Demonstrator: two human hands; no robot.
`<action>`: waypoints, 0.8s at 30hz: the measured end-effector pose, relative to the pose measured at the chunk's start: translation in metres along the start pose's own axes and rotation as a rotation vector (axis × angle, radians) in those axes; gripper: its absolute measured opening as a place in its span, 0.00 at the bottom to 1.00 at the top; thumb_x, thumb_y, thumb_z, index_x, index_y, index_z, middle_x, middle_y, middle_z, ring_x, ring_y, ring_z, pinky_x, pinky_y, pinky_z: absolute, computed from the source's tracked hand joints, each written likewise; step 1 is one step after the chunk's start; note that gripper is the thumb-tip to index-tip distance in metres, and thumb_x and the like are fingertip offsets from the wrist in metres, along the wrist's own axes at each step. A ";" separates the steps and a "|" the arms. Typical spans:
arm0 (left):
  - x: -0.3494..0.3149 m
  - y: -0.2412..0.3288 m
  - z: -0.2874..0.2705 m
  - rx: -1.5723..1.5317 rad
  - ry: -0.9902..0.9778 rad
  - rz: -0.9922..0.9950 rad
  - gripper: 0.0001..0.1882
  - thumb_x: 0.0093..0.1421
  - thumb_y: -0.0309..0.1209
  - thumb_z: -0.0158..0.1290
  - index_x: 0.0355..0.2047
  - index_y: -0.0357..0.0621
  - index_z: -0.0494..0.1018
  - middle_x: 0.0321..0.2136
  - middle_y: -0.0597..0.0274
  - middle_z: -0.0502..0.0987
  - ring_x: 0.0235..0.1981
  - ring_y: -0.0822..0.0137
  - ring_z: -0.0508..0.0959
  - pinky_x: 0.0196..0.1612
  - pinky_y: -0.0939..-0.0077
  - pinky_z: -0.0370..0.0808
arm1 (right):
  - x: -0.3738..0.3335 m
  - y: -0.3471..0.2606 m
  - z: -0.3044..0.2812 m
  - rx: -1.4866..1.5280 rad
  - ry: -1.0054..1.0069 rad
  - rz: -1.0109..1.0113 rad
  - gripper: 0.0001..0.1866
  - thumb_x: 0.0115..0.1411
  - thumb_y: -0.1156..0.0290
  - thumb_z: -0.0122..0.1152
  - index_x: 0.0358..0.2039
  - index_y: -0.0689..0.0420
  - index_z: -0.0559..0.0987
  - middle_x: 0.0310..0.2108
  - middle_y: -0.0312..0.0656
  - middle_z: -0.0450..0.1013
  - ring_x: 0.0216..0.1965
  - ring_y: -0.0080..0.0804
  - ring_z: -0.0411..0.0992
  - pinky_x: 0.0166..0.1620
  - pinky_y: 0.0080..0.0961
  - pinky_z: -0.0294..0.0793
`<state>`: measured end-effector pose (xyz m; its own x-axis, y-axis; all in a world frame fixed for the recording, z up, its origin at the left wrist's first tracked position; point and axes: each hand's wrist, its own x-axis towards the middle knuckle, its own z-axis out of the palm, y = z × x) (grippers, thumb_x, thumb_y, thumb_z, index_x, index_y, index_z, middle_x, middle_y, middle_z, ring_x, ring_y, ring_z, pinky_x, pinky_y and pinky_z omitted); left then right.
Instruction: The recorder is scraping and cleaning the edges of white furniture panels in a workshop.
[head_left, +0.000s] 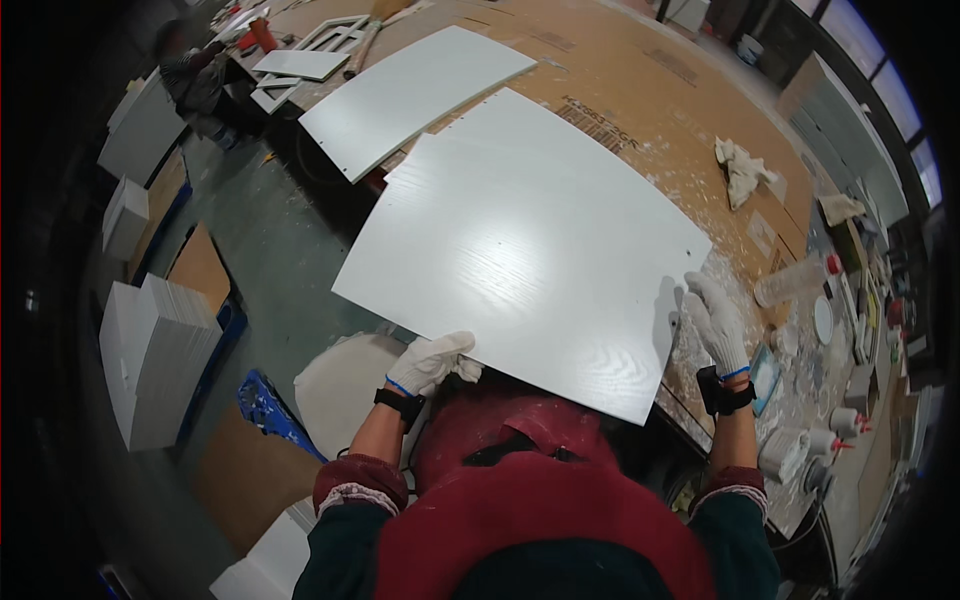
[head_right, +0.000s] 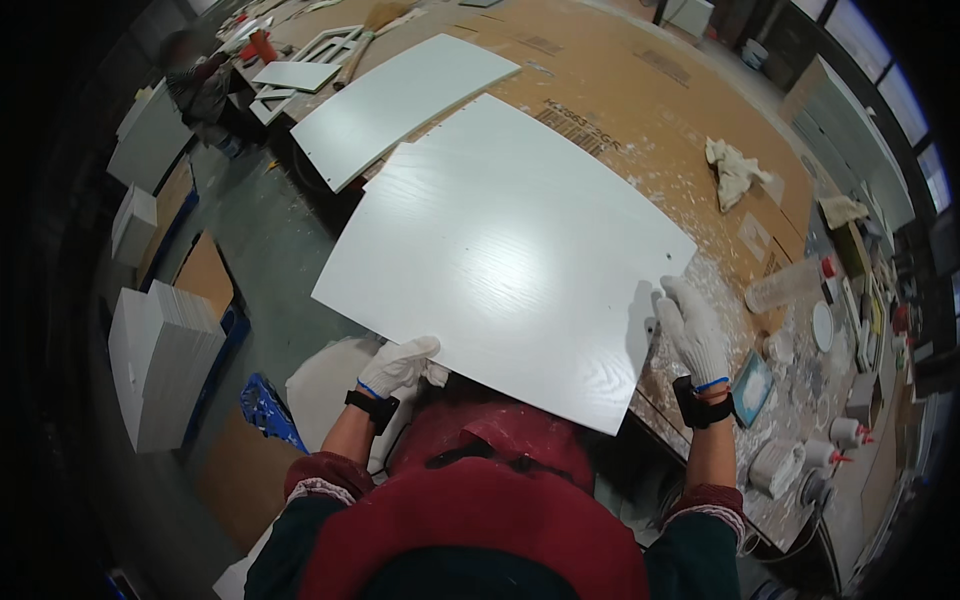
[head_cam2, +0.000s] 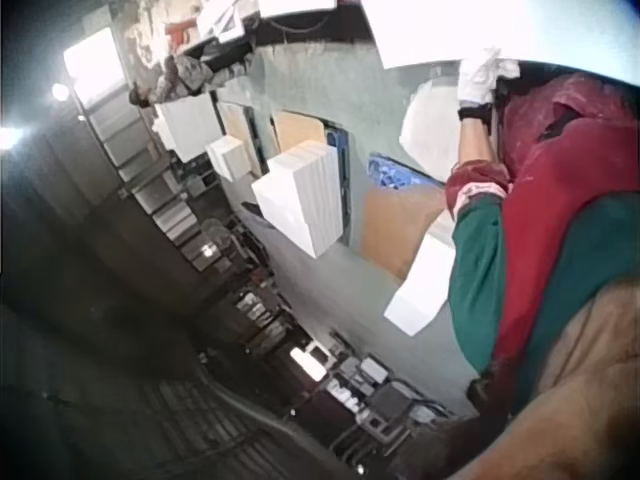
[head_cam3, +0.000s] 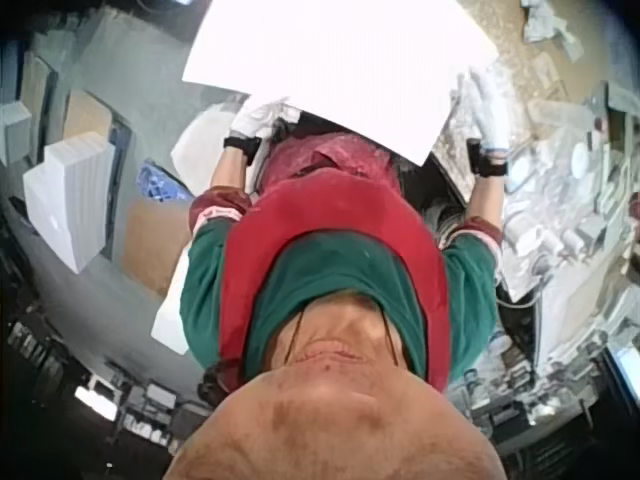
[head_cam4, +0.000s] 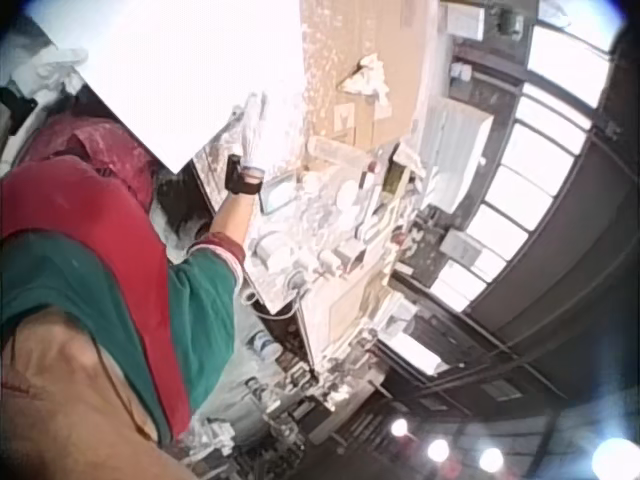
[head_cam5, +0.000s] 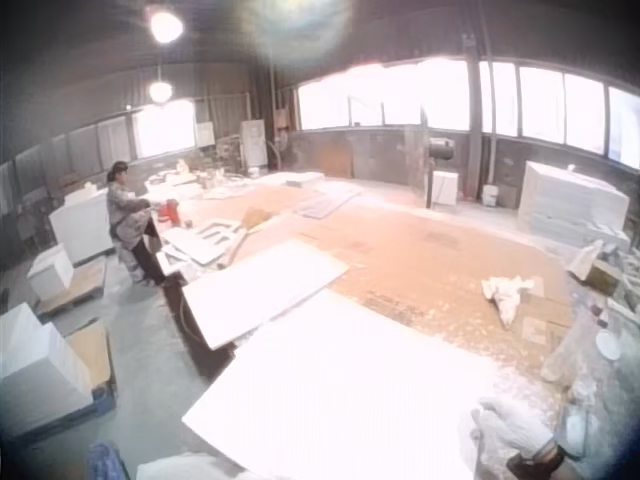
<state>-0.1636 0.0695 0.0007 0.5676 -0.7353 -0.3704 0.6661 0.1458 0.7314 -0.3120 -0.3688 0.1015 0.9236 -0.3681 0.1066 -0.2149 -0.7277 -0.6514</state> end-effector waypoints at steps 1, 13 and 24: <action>0.000 0.006 0.001 0.016 -0.042 -0.024 0.20 0.63 0.38 0.58 0.45 0.32 0.73 0.24 0.52 0.79 0.21 0.61 0.81 0.23 0.72 0.80 | 0.019 -0.001 0.004 -0.122 0.047 -0.089 0.23 0.65 0.61 0.56 0.55 0.61 0.74 0.48 0.55 0.76 0.49 0.53 0.75 0.53 0.40 0.73; 0.017 0.029 0.041 0.170 0.262 0.018 0.19 0.65 0.41 0.57 0.42 0.34 0.73 0.31 0.55 0.79 0.26 0.69 0.81 0.30 0.75 0.81 | 0.080 0.028 0.033 -0.503 -0.006 0.042 0.29 0.69 0.51 0.48 0.59 0.62 0.69 0.51 0.60 0.72 0.54 0.59 0.70 0.54 0.44 0.70; -0.014 -0.026 0.065 0.129 -0.009 -0.142 0.21 0.66 0.39 0.53 0.51 0.34 0.72 0.38 0.59 0.79 0.34 0.70 0.81 0.35 0.77 0.81 | 0.003 -0.022 0.045 -0.621 0.069 0.121 0.34 0.67 0.50 0.54 0.62 0.64 0.67 0.55 0.60 0.71 0.54 0.58 0.71 0.54 0.44 0.72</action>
<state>-0.2199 0.0333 0.0241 0.4675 -0.7481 -0.4709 0.6713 -0.0460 0.7397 -0.2907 -0.3279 0.0818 0.8632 -0.4901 0.1211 -0.4795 -0.8710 -0.1068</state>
